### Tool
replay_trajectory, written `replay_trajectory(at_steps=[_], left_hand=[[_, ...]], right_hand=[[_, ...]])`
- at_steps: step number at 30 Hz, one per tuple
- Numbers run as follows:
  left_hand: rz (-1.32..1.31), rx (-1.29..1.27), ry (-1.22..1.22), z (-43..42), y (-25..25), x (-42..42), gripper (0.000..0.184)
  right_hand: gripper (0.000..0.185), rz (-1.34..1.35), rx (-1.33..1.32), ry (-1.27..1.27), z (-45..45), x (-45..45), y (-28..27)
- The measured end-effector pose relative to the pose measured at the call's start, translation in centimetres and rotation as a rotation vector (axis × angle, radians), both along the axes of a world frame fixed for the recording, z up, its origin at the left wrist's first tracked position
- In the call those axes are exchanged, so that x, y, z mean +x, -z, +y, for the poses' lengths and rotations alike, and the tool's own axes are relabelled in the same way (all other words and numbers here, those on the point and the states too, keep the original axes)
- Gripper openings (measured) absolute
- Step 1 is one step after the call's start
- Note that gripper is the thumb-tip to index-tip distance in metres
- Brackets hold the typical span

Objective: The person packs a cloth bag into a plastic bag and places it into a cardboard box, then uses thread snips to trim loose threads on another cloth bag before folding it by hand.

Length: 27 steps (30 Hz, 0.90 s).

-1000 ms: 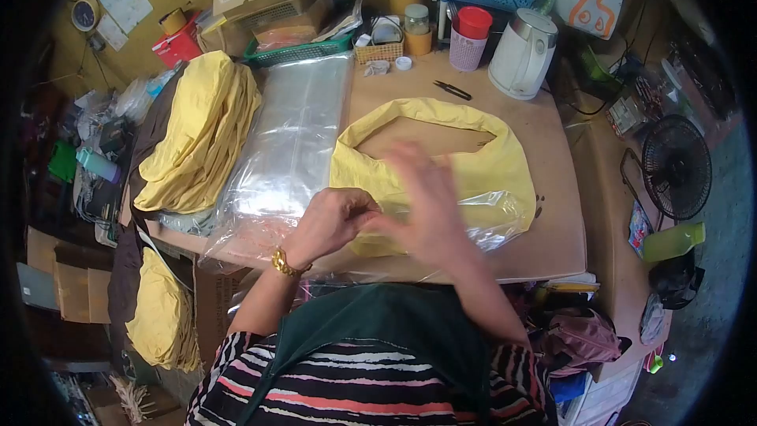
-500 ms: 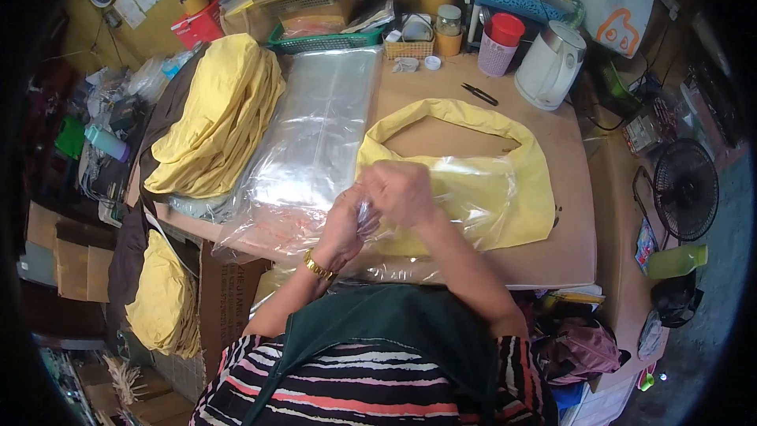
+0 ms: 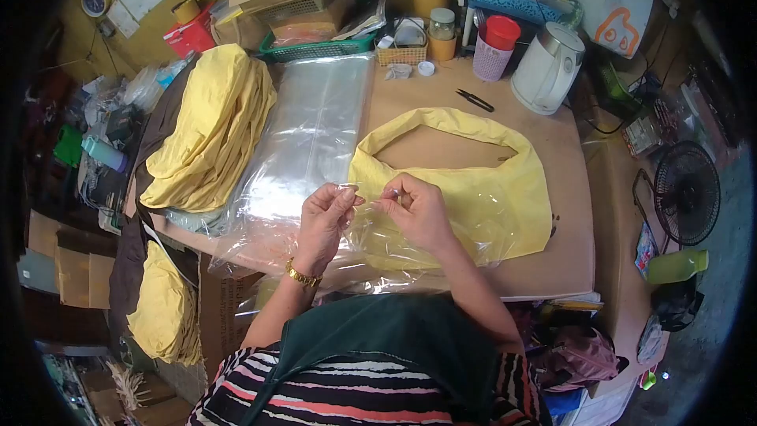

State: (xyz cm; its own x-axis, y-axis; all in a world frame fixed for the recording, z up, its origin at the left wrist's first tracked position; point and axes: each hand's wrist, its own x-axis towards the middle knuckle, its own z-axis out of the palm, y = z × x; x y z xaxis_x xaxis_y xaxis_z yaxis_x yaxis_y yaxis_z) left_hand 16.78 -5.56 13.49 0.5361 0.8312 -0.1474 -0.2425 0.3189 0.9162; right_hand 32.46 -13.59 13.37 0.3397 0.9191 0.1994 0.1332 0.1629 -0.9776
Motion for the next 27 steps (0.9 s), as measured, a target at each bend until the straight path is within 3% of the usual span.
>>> replay_trajectory(at_steps=[2,4,7,9,10,14,16,18,20,22,25,26,27], left_hand=[[0.003,0.025,0.019,0.2,1.4,-0.2,0.019],[0.007,0.055,0.049,0.3,1.7,-0.4,0.019],[0.053,0.055,0.082,0.2,0.9,0.2,0.016],[0.080,0.224,-0.083,-0.2,-0.1,1.3,0.014],[0.065,0.210,-0.013,0.3,0.7,0.6,0.017],[-0.010,0.048,-0.061,0.4,1.3,0.4,0.016],[-0.013,0.092,-0.050,0.0,1.4,0.6,0.018],[0.095,0.115,-0.013,-0.3,0.9,0.2,0.024],[0.043,0.060,-0.003,-0.2,1.2,-0.3,0.023],[-0.013,0.007,0.014,-0.4,0.4,-0.3,0.023],[0.069,0.121,0.010,-0.9,-0.9,0.2,0.021],[0.102,0.172,-0.002,-1.0,-0.9,0.3,0.022],[0.136,0.224,-0.014,-1.0,-0.9,0.4,0.022]], right_hand=[[0.014,0.065,0.021,0.018,-0.4,0.0,0.2],[0.007,-0.281,-0.108,0.090,-1.1,0.7,-0.3],[0.008,-0.338,-0.081,0.084,-1.5,1.0,-0.5],[0.012,-0.297,0.037,0.123,-0.9,0.9,0.4],[0.016,-0.254,0.156,0.156,-0.8,0.8,0.8],[0.018,-0.072,-0.031,0.126,-1.3,0.6,-0.2],[0.019,-0.419,-0.114,0.183,-1.6,0.8,-1.1],[0.019,-0.396,-0.122,0.163,-1.5,0.5,-1.2],[0.020,-0.374,-0.131,0.144,-1.4,0.3,-1.1],[0.015,-0.326,0.007,0.069,-1.3,0.3,-0.5],[0.014,-0.335,0.171,0.133,-1.4,0.1,-1.5],[0.014,-0.336,0.171,0.134,-1.7,0.0,-2.1],[0.015,-0.207,0.005,0.096,-2.1,-0.2,-2.7]])
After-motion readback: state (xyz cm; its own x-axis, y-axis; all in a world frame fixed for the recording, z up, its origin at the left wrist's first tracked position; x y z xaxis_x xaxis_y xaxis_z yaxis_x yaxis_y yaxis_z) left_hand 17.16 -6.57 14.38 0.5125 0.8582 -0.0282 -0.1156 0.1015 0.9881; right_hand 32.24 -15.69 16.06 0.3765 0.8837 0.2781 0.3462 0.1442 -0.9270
